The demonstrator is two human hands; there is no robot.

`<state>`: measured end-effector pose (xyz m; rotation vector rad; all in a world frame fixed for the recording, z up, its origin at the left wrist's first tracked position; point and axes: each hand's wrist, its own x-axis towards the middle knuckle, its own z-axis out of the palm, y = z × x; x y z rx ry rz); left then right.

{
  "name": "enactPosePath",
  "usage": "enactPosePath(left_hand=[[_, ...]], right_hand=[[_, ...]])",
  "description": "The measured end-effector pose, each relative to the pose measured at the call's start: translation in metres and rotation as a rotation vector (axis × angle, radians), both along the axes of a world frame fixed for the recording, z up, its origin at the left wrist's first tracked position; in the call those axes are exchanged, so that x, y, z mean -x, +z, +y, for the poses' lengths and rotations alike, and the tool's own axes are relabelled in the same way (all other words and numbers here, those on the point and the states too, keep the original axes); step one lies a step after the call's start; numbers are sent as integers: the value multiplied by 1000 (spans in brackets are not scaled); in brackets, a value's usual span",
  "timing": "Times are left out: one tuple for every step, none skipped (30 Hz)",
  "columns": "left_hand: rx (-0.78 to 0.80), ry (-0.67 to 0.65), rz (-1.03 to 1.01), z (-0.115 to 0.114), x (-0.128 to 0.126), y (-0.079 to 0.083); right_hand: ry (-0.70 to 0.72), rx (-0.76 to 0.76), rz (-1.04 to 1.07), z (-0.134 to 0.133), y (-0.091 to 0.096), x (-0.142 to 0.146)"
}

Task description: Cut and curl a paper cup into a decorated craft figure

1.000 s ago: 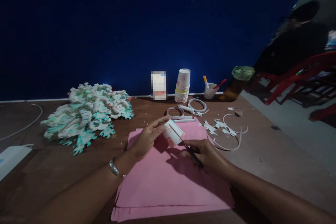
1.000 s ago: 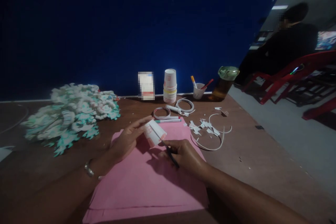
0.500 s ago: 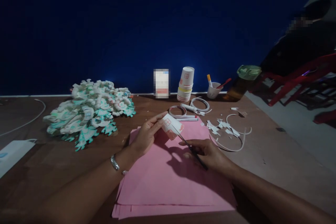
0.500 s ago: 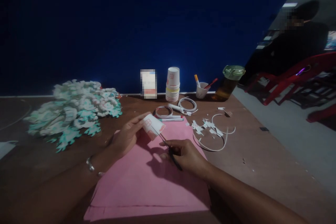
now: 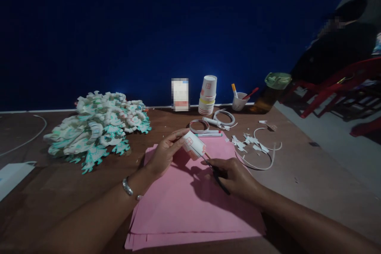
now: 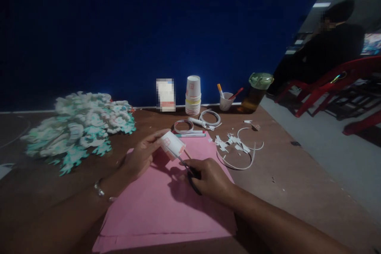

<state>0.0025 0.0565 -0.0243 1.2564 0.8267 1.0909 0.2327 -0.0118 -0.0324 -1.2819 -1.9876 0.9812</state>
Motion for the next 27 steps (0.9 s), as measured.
enactPosePath(left_hand=[[-6,-4,8,0,0,0],[-9,-12,15,0,1,0],[-12,-17,16,0,1,-1],[-12,-21,13,1,1,-1],[-10,-22,7,1,1,-1],[-4,-23,-1,0,1,0],[2,-21,-11,0,1,0],[7,-18,-22,0,0,0],[13,-15,-30,-1,0,1],[18,-12,-36,-1,-1,1],[23,-8,-41,-2,-1,2],[30,-6,-44,-2,-2,2],[39,-4,-49,-2,-2,2],[49,-5,-56,-2,-2,3],[54,-4,-64,-2,-2,3],[55,-3,-71,-1,-3,2],[51,-4,-75,0,-2,2],[43,-7,-74,0,-2,1],[32,-12,-69,1,-2,0],[18,-17,-59,2,-1,-1],[-1,-20,-45,3,-1,-2],[-22,-22,-27,4,0,-4],[-48,-21,-5,4,1,-5],[-76,-16,21,5,1,-6],[-105,-8,48,5,2,-7],[-132,-1,73,5,2,-8],[-158,4,94,5,2,-8]], right_hand=[[5,-20,-19,0,0,0],[10,-32,-33,-1,1,0],[13,-39,-42,-1,2,0],[15,-44,-48,-1,2,0],[15,-47,-52,-1,2,0],[11,-50,-56,-1,3,0],[7,-53,-58,-1,3,0],[4,-56,-59,-1,3,0],[3,-59,-57,-1,4,0],[5,-60,-52,-1,4,0],[6,-60,-45,-1,3,0],[9,-58,-37,-1,3,0],[10,-53,-30,-1,3,0],[9,-47,-23,-1,2,0],[8,-40,-17,-1,2,0],[4,-35,-9,-1,1,0],[4,-29,-3,0,1,0],[6,-25,6,0,1,0],[10,-22,12,0,0,0],[12,-20,14,0,0,1],[13,-15,12,1,0,1],[12,-7,6,1,-1,1],[10,-1,0,1,-1,1],[6,2,-3,1,-2,1],[4,9,-5,1,-3,0],[0,16,-3,1,-3,0],[-2,24,1,1,-4,0]])
